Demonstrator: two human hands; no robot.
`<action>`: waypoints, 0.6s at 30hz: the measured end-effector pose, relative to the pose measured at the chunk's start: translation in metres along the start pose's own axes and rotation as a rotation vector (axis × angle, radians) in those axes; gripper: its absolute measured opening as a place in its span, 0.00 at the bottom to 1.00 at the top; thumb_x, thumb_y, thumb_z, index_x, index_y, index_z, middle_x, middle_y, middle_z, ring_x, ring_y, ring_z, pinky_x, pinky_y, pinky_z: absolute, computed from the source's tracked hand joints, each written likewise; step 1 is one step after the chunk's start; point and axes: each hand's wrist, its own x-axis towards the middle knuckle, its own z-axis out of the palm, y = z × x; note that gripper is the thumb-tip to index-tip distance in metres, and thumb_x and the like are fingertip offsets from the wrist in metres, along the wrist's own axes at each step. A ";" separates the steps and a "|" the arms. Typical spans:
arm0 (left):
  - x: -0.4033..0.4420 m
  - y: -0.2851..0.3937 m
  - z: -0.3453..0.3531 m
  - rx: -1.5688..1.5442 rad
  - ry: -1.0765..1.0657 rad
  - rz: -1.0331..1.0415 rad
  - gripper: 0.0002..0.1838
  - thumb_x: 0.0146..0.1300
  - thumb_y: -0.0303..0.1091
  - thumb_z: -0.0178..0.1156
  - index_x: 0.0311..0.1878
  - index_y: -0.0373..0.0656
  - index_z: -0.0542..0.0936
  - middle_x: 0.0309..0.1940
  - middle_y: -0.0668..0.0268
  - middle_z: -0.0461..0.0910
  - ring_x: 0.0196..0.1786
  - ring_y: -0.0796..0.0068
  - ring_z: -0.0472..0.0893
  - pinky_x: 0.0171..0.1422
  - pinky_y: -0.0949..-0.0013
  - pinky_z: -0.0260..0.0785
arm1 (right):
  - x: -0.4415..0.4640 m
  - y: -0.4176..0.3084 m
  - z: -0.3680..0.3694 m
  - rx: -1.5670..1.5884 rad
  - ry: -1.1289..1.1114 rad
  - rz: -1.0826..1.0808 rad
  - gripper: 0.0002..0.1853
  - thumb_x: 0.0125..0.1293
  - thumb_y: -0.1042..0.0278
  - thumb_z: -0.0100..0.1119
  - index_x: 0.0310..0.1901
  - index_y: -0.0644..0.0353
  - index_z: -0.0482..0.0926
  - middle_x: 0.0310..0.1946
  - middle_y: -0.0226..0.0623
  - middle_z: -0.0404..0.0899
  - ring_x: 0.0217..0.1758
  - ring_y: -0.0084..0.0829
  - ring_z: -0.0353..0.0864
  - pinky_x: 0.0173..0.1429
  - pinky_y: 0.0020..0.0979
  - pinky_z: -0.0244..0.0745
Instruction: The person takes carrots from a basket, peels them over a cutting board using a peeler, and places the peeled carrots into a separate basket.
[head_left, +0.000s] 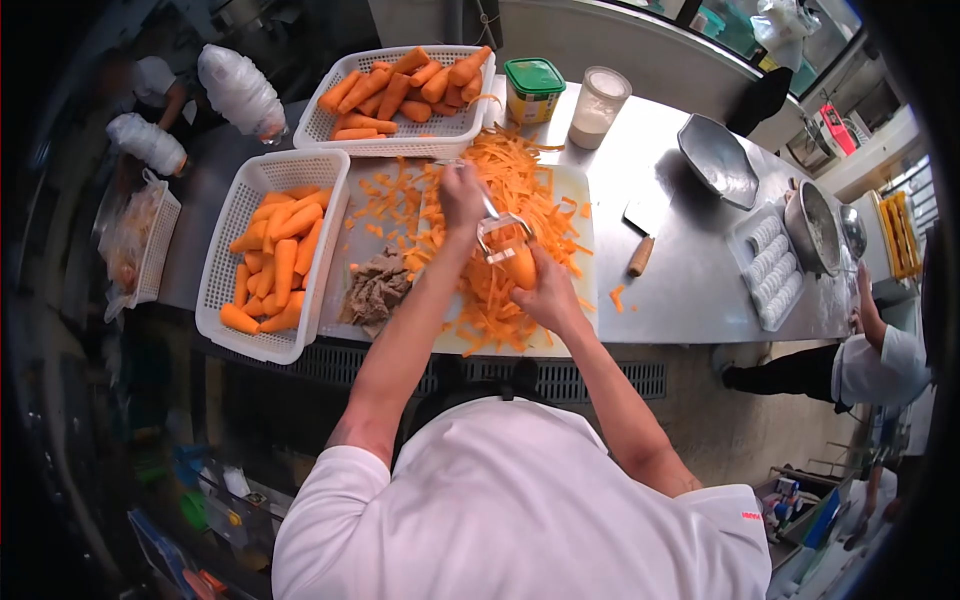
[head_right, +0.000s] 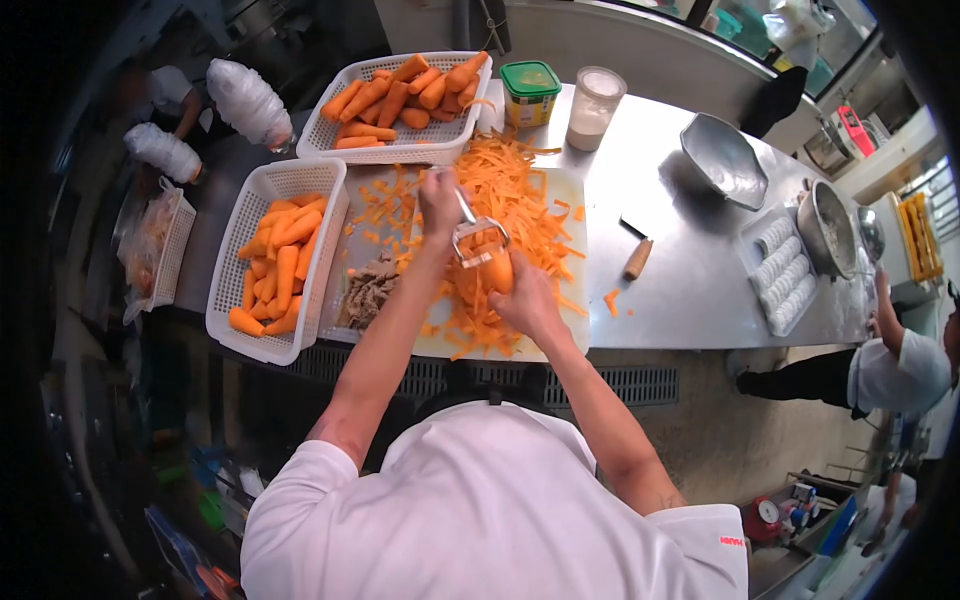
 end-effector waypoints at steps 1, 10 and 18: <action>0.016 -0.012 -0.010 -0.076 0.162 -0.002 0.12 0.76 0.38 0.48 0.38 0.40 0.66 0.19 0.67 0.70 0.17 0.75 0.72 0.23 0.68 0.66 | -0.001 0.000 0.000 -0.002 0.043 -0.013 0.25 0.49 0.73 0.65 0.52 0.68 0.75 0.39 0.55 0.83 0.45 0.51 0.84 0.49 0.39 0.77; 0.043 -0.016 -0.023 0.155 0.364 -0.062 0.15 0.75 0.40 0.47 0.39 0.35 0.68 0.20 0.61 0.74 0.22 0.67 0.78 0.26 0.65 0.69 | -0.009 0.001 -0.012 -0.067 0.038 -0.098 0.31 0.51 0.73 0.68 0.59 0.67 0.71 0.41 0.55 0.84 0.45 0.50 0.85 0.47 0.42 0.79; -0.013 0.032 0.005 -0.124 0.021 -0.098 0.11 0.75 0.39 0.48 0.39 0.42 0.67 0.20 0.66 0.72 0.21 0.79 0.73 0.23 0.71 0.64 | -0.007 0.005 -0.025 0.903 -0.330 0.133 0.33 0.63 0.74 0.63 0.68 0.60 0.60 0.42 0.39 0.80 0.33 0.22 0.79 0.35 0.27 0.77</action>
